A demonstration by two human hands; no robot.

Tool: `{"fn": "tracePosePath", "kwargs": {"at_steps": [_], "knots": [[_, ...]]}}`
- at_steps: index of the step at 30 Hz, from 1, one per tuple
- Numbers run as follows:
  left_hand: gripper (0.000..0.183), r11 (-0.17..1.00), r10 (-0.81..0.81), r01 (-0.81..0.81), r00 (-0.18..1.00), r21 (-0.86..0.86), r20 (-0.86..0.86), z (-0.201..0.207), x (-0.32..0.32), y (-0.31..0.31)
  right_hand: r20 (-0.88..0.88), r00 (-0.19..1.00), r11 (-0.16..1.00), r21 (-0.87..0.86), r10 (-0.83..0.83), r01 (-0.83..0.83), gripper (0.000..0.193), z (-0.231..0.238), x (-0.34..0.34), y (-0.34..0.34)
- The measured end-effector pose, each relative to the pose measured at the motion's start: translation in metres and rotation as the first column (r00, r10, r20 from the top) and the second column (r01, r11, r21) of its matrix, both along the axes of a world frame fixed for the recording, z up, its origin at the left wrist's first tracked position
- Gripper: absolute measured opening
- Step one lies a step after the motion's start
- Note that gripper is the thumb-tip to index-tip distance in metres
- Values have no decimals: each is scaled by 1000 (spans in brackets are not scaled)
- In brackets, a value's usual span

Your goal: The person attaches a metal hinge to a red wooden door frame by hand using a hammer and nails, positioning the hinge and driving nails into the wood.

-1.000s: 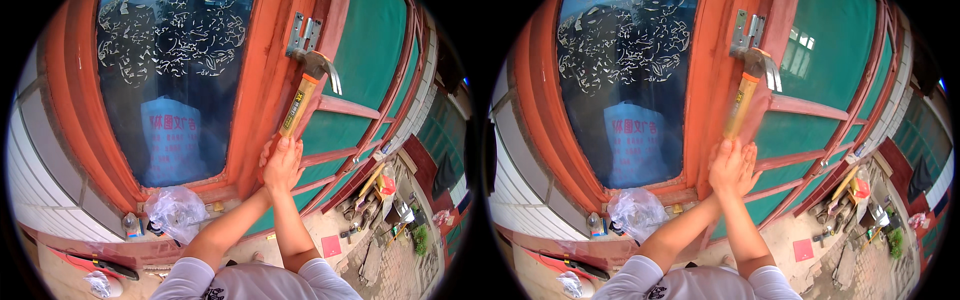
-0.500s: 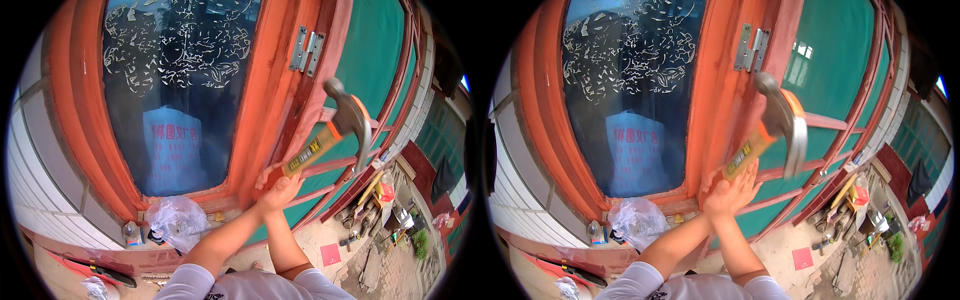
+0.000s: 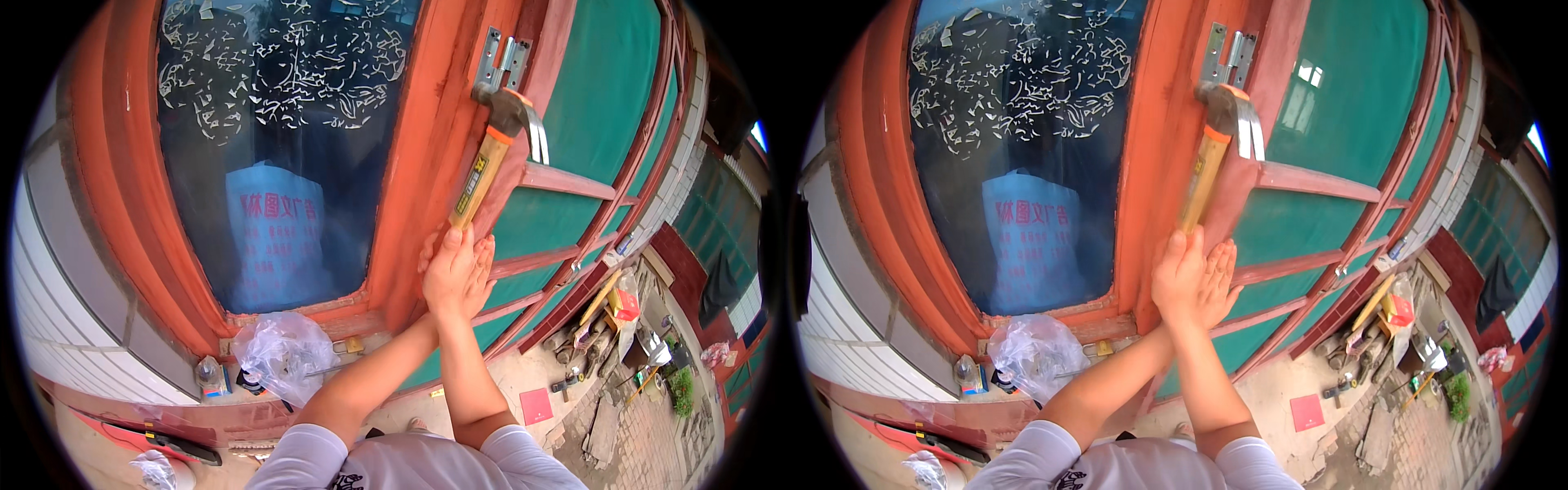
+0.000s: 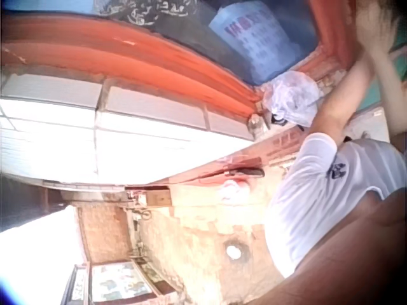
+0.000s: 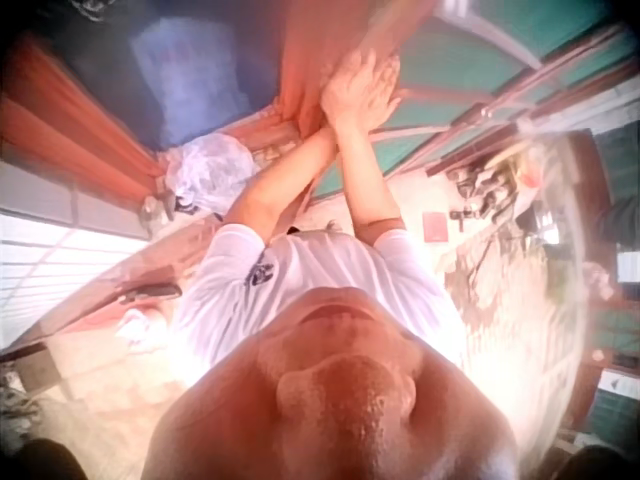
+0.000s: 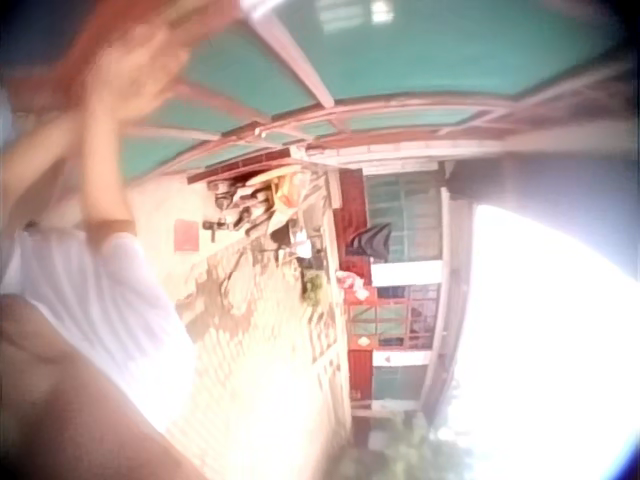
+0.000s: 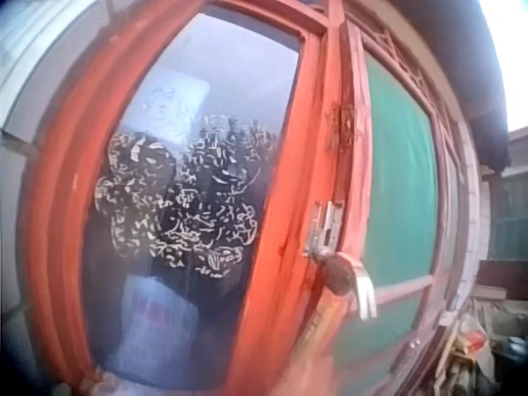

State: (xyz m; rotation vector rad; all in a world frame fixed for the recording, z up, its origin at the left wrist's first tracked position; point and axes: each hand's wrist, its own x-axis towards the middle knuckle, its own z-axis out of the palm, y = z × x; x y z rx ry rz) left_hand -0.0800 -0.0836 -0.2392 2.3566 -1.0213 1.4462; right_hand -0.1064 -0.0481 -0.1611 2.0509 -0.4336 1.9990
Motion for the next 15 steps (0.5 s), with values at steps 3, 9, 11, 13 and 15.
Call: {"fn": "tracePosePath", "kwargs": {"at_steps": [3,9,11,13,15], "knots": [[72,1000,-16,16,1000,-4,1,0,0,-7,68,945,926,189,319,-327,50,0,-14,1],[73,1000,8,-9,1000,11,18,0,-1,-7,134,895,836,321,425,-445,56,-7,4,0],[74,1000,12,-12,1000,14,17,2,-2,-6,-12,976,890,412,219,-195,62,-7,2,3],[74,999,42,-43,999,26,21,-3,4,-3,75,795,613,594,602,-521,61,14,-15,19],[74,999,20,-20,999,25,30,-2,0,-16,415,291,77,460,862,-885,59,17,-32,19]]}}
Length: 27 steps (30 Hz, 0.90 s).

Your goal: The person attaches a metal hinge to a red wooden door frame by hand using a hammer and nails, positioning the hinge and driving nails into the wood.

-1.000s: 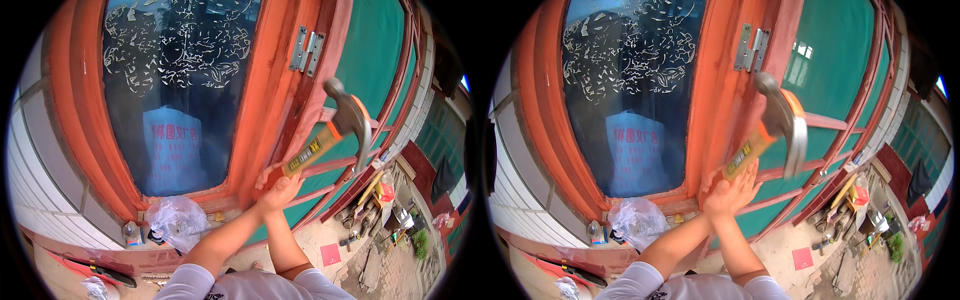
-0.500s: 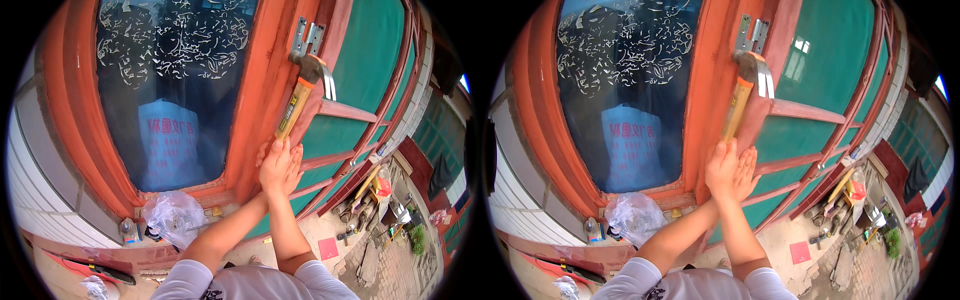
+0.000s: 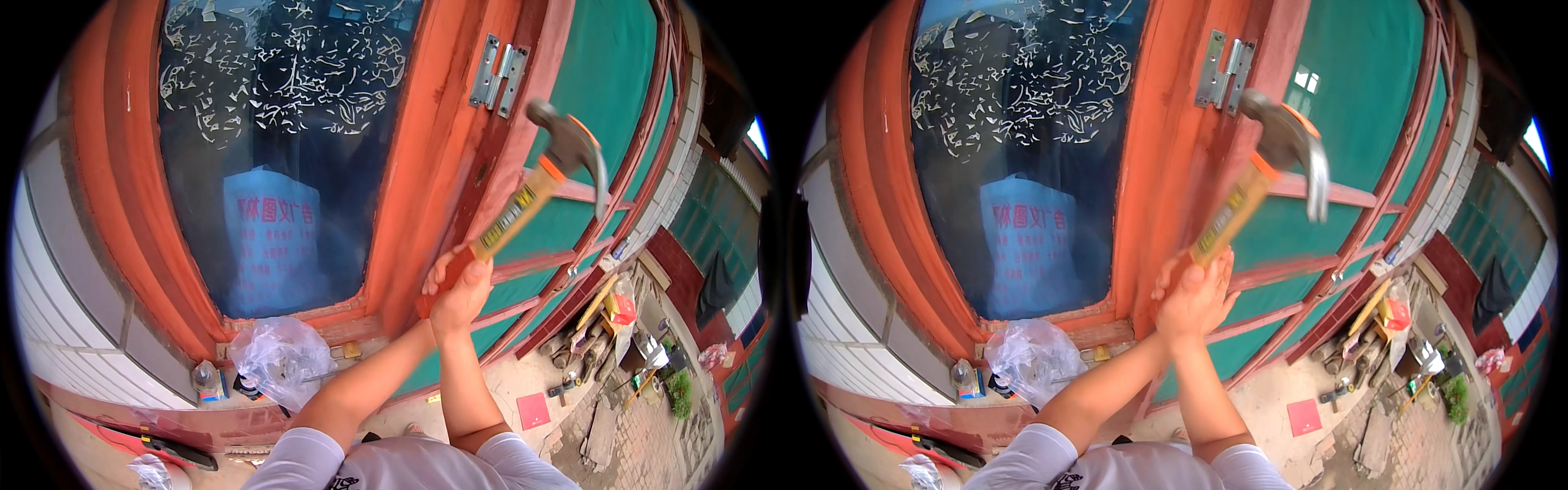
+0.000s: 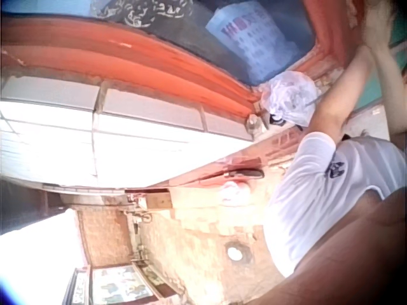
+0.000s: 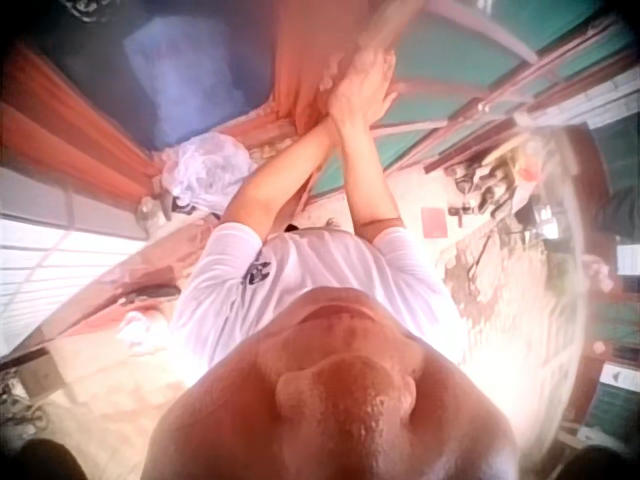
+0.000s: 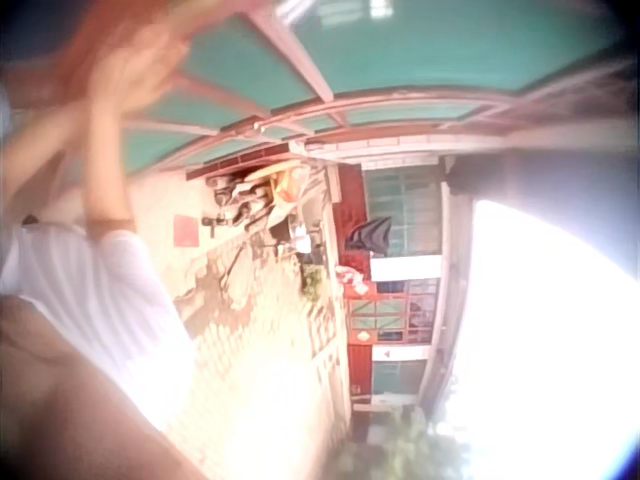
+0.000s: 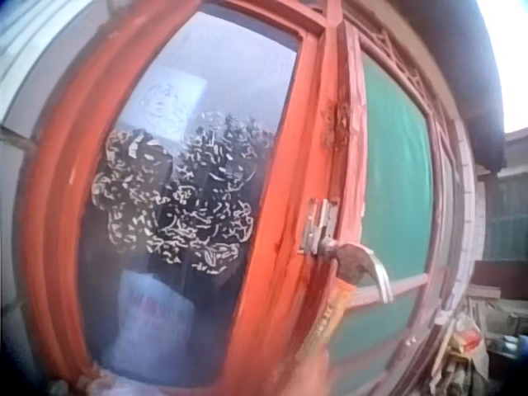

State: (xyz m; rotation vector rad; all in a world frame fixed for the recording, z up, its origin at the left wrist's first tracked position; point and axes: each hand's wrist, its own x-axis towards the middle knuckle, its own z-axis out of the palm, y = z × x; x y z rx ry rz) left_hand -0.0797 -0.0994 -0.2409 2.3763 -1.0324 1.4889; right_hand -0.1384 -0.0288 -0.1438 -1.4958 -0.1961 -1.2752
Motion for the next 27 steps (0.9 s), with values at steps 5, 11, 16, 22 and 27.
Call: {"fn": "tracePosePath", "kwargs": {"at_steps": [5,11,16,22,27], "knots": [[75,996,59,-60,998,64,17,-3,-8,4,193,750,679,-327,-633,657,59,2,24,-7],[75,991,-30,36,998,-128,53,-9,13,6,154,945,952,53,290,-301,55,-10,13,2],[70,985,-120,116,992,-124,-24,3,-4,19,393,343,135,-469,-853,873,54,-6,28,-17],[65,917,-361,318,919,-239,-161,14,-7,26,-57,992,993,60,109,-106,54,-10,11,-10],[59,863,-494,427,826,-271,-270,18,-8,42,2,919,917,62,395,-395,53,-8,-33,-14]]}}
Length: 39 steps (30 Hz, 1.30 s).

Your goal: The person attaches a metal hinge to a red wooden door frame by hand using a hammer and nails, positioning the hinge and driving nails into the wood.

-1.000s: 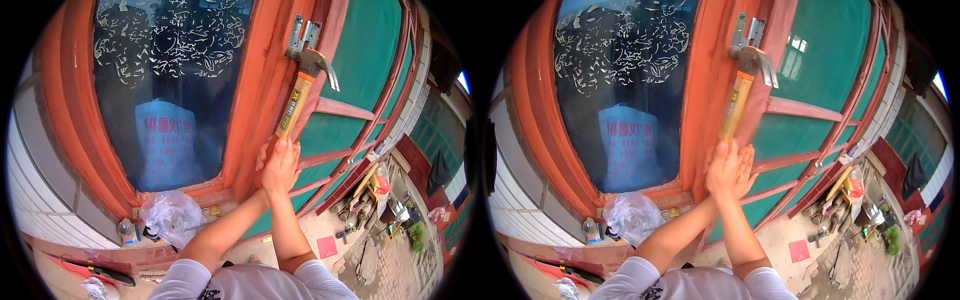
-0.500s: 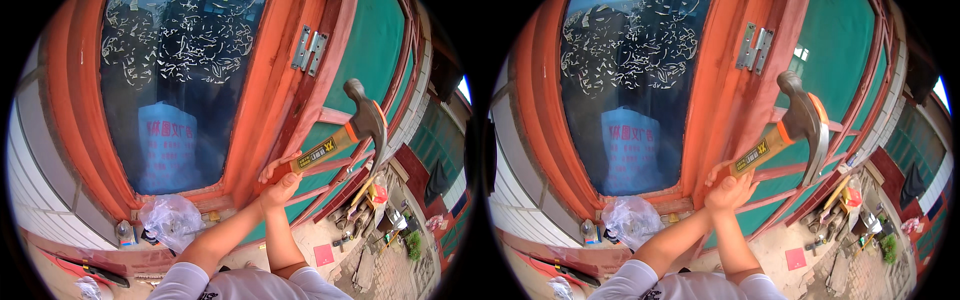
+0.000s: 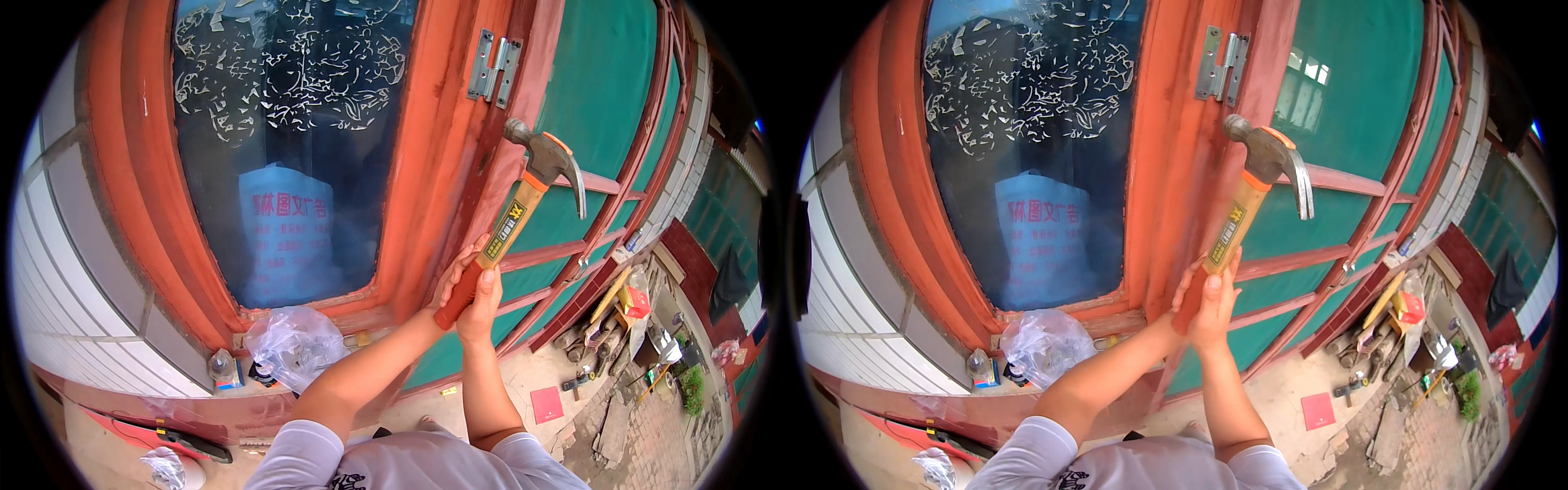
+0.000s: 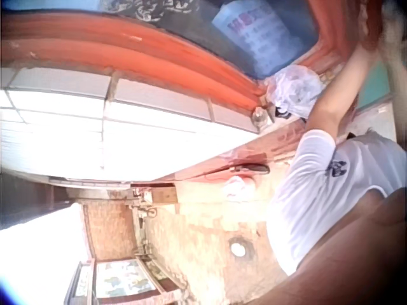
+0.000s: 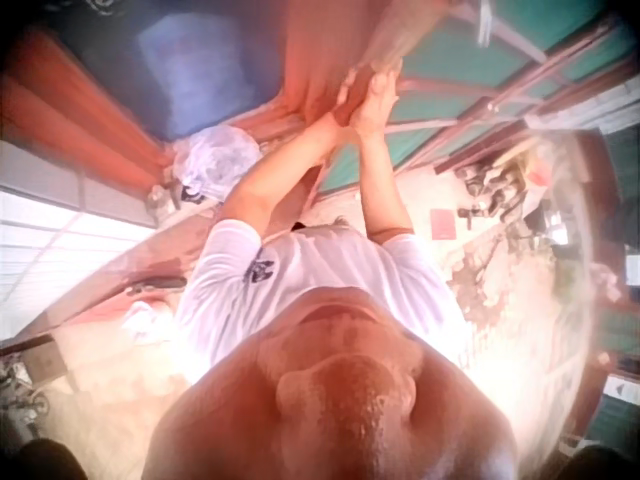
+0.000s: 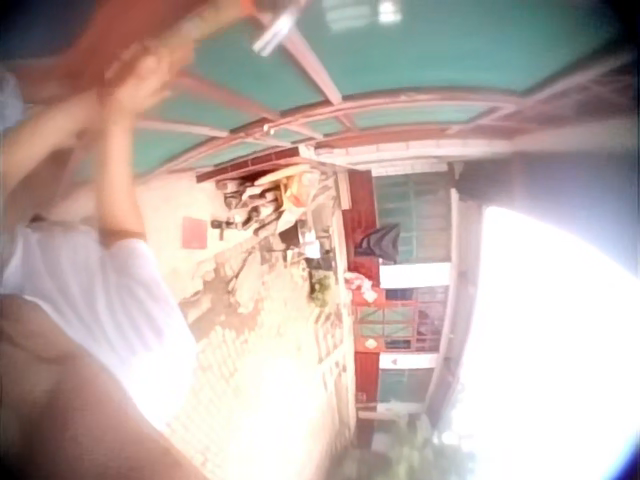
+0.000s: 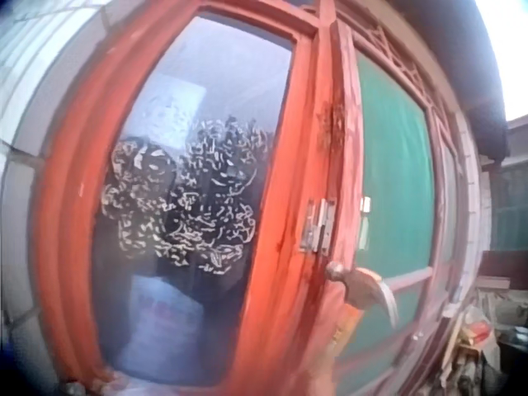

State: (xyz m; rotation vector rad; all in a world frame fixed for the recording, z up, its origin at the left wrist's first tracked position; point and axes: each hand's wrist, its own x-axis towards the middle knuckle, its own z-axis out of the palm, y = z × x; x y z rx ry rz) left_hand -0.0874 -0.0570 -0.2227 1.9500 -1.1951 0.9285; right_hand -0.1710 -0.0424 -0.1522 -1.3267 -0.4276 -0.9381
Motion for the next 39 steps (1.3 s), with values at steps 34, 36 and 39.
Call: {"fn": "tracePosePath", "kwargs": {"at_steps": [34,36,39], "knots": [[58,970,-154,11,802,-243,-577,34,-49,99,-9,983,976,-115,-186,184,33,17,35,8],[54,976,-144,-1,746,-218,-650,34,-46,96,-30,978,966,-166,-206,198,35,19,32,9],[38,980,-60,-59,822,-189,-567,37,-48,98,0,976,972,-98,-217,216,37,25,27,18]]}}
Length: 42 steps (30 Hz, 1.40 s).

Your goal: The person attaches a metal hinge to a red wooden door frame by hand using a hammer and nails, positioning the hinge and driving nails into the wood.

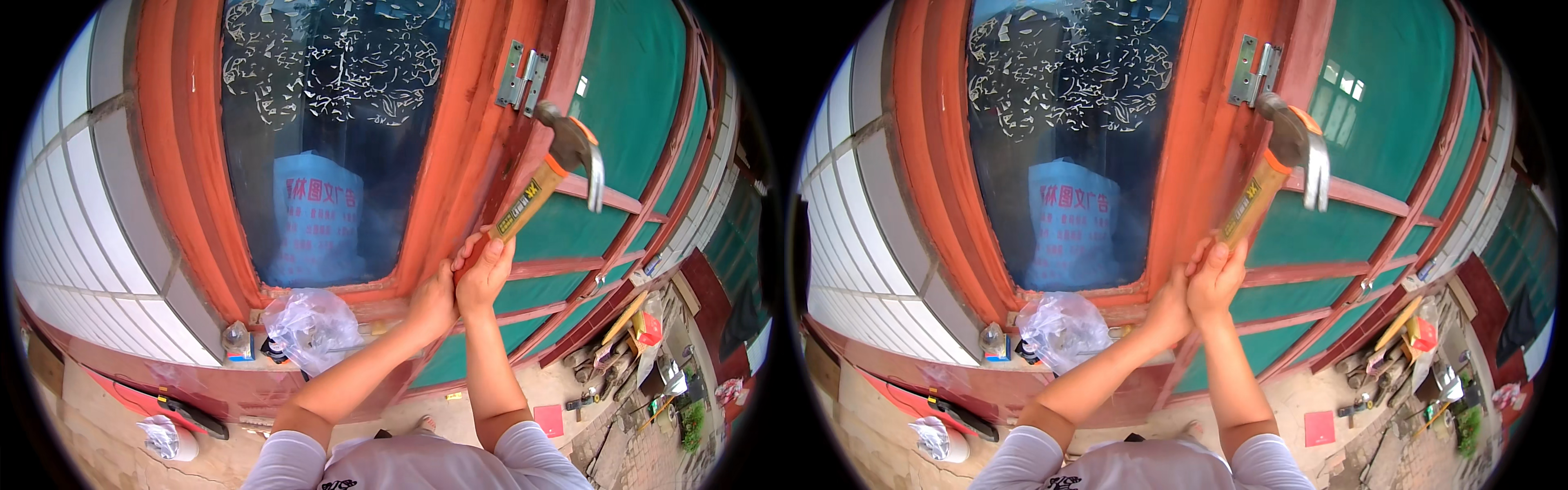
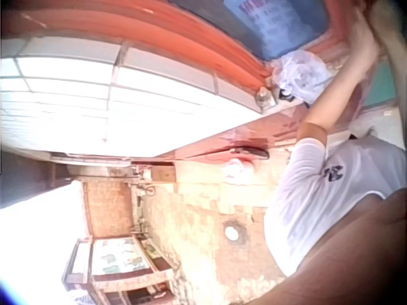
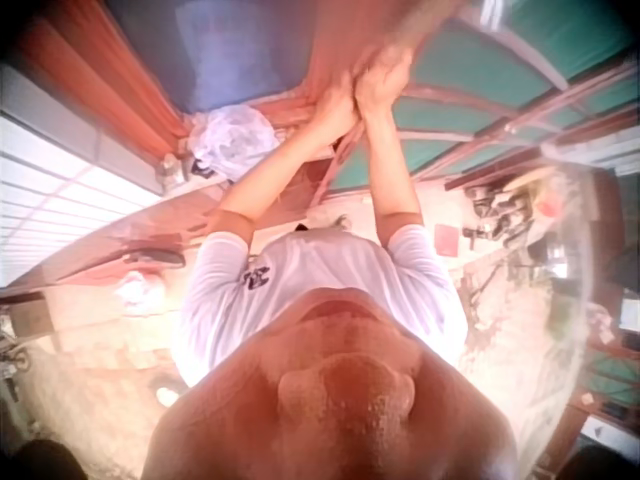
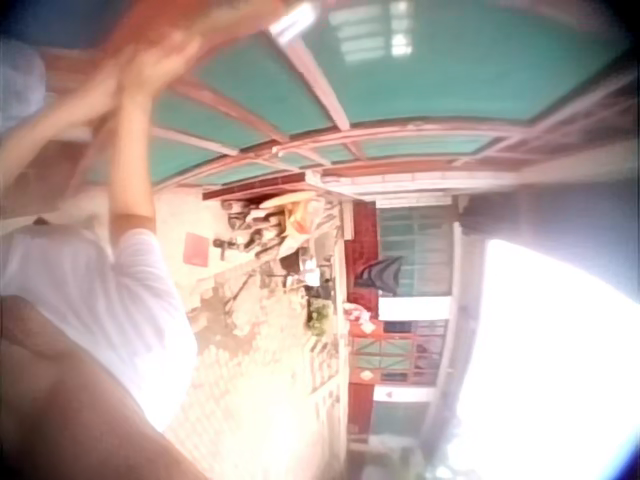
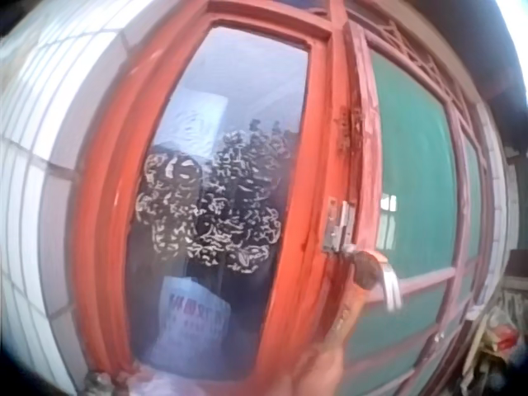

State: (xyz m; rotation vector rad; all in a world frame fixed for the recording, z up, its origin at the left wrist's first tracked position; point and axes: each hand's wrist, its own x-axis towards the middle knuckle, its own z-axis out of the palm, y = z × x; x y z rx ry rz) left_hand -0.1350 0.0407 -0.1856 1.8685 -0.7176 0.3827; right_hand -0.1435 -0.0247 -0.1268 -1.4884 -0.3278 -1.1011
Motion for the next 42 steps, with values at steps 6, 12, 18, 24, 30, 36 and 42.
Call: {"fn": "tracePosePath", "kwargs": {"at_steps": [6,12,18,24,30,36,42], "knots": [[37,995,85,-89,992,43,94,-13,29,-11,86,974,971,-103,-207,216,36,-17,34,-9],[35,995,96,-98,994,22,55,-2,9,-5,1,1000,1000,2,-2,2,33,7,5,4],[44,980,113,-114,993,164,16,1,18,-7,120,989,995,-44,-87,93,32,-7,31,-10],[42,989,108,-108,994,105,5,10,1,0,-28,1000,1000,11,6,-6,35,16,4,6],[41,984,138,-141,990,113,30,11,14,-3,-46,987,987,-50,-157,155,34,8,34,-4],[43,994,88,-95,989,51,122,3,8,-2,-6,999,996,85,33,-33,35,14,1,7],[42,987,106,-86,983,135,-147,19,21,-6,-87,995,998,47,-44,48,33,8,35,-4]]}}
